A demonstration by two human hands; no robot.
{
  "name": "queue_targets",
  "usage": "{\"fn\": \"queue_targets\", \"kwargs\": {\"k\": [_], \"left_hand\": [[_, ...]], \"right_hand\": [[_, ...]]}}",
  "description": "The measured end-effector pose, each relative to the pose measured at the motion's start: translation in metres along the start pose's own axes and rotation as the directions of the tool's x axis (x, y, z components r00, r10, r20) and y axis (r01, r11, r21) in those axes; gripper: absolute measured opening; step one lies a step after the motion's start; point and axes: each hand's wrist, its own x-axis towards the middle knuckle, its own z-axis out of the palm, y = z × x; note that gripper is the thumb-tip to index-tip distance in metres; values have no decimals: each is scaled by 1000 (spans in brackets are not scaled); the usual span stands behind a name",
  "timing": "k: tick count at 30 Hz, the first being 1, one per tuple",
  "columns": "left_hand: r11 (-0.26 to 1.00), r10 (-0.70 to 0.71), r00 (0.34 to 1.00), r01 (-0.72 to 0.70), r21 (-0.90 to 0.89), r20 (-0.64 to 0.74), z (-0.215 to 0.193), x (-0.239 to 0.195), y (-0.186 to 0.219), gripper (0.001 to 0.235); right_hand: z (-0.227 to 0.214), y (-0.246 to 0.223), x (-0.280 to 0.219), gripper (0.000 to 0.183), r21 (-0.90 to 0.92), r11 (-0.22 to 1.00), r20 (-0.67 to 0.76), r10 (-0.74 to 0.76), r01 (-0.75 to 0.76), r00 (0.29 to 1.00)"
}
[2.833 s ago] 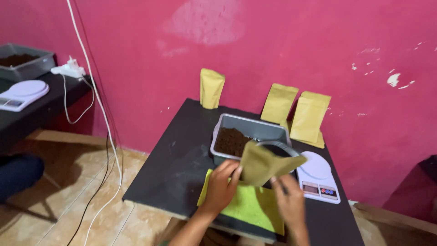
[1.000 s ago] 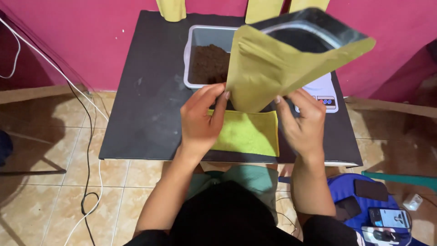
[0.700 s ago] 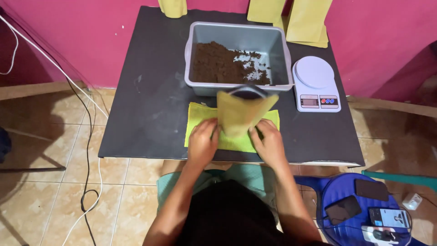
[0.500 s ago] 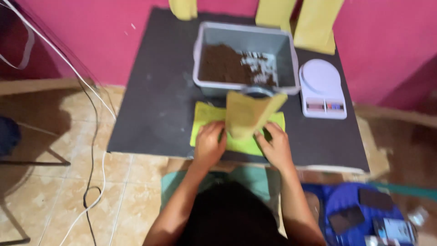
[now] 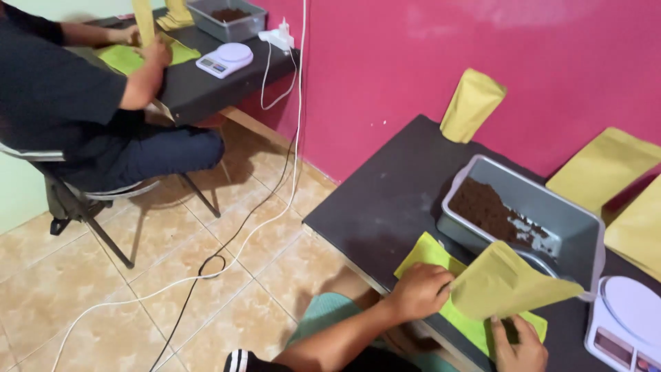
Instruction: Filling yellow pouches with ground coffee using a spoon, weighing them on a scale, and folding the tops.
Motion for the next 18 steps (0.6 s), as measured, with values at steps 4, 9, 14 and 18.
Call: {"fn": "queue_targets", "kwargs": {"k": [4,9,14,18], "left_hand": [[999,-31,999,32,-25,31,3,-3,-1,8],[1000,6,1000,-6,5,-20,9,-6,-5,8],[1000,16,1000,-15,20,-26,14,-9,-8,13],[1000,9,1000,-9,-27,10,12,-11,-9,15]], "right_hand": [[7,10,4,38,7,998,3,70,-70,998],[0,-9,5,40,66,991,36,112,-114,993],[8,2,10,39,79,995,33,64,-67,997],[67,107,40,28,262,962,5,-73,69,997]]}}
